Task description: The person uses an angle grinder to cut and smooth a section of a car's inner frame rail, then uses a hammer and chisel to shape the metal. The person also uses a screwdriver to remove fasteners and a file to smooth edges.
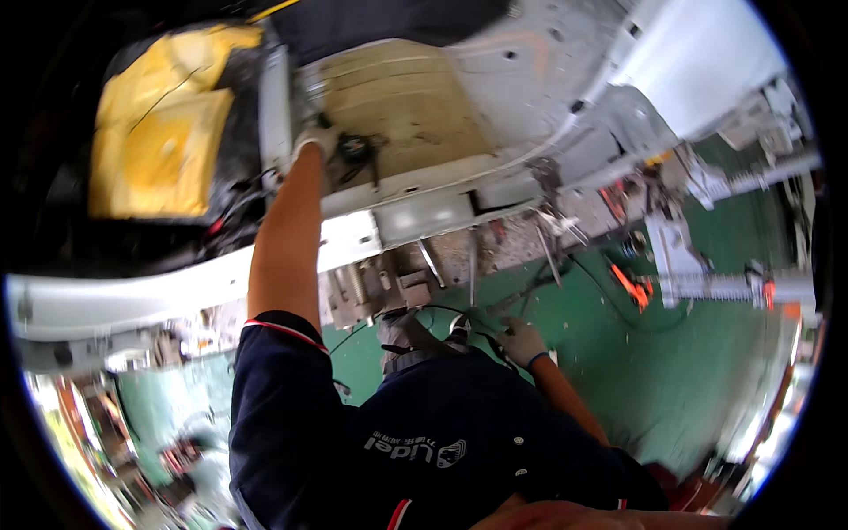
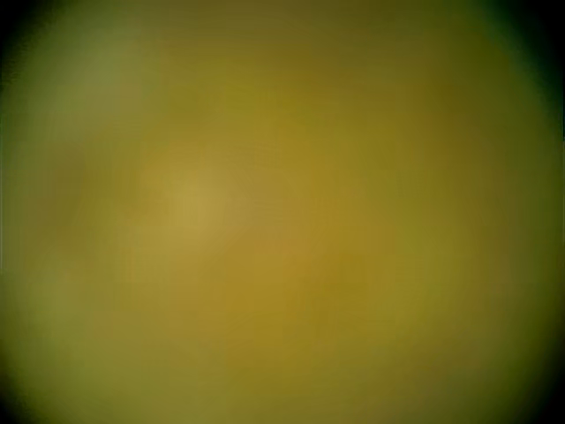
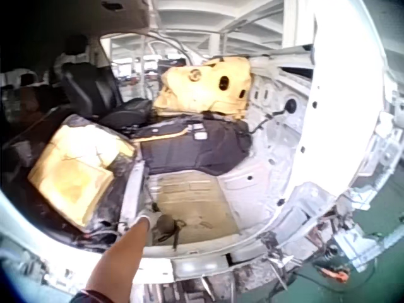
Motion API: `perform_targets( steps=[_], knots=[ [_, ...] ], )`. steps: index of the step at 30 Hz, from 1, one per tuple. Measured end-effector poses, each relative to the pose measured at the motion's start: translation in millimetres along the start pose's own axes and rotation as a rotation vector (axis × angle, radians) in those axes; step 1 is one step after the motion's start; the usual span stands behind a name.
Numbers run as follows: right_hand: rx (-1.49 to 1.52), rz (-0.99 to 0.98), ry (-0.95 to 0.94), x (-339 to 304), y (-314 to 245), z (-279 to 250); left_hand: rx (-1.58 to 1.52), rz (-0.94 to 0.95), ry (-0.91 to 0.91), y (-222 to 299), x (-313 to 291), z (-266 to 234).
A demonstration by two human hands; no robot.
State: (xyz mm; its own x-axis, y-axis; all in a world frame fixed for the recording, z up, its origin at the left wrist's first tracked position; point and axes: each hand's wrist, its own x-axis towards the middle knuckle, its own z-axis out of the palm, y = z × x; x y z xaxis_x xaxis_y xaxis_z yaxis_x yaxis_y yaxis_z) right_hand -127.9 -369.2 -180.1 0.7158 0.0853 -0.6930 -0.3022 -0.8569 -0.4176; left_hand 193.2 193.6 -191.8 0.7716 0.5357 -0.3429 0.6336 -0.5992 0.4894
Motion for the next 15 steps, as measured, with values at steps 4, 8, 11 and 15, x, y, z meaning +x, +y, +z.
perform_targets(
  steps=[4,8,11,15],
  knots=[
    [0.075,0.169,0.043,-27,44,34,0.194,-0.021,0.039,4,44,29],
    [0.245,0.36,0.086,-53,23,33,-0.056,-0.08,-0.081,32,25,10],
    [0.421,0.369,0.117,-48,12,34,-0.778,-0.083,-0.134,10,12,-33],
    [0.348,0.3,0.19,-32,44,61,-0.991,0.11,-0.209,69,-227,-108]
  ],
)
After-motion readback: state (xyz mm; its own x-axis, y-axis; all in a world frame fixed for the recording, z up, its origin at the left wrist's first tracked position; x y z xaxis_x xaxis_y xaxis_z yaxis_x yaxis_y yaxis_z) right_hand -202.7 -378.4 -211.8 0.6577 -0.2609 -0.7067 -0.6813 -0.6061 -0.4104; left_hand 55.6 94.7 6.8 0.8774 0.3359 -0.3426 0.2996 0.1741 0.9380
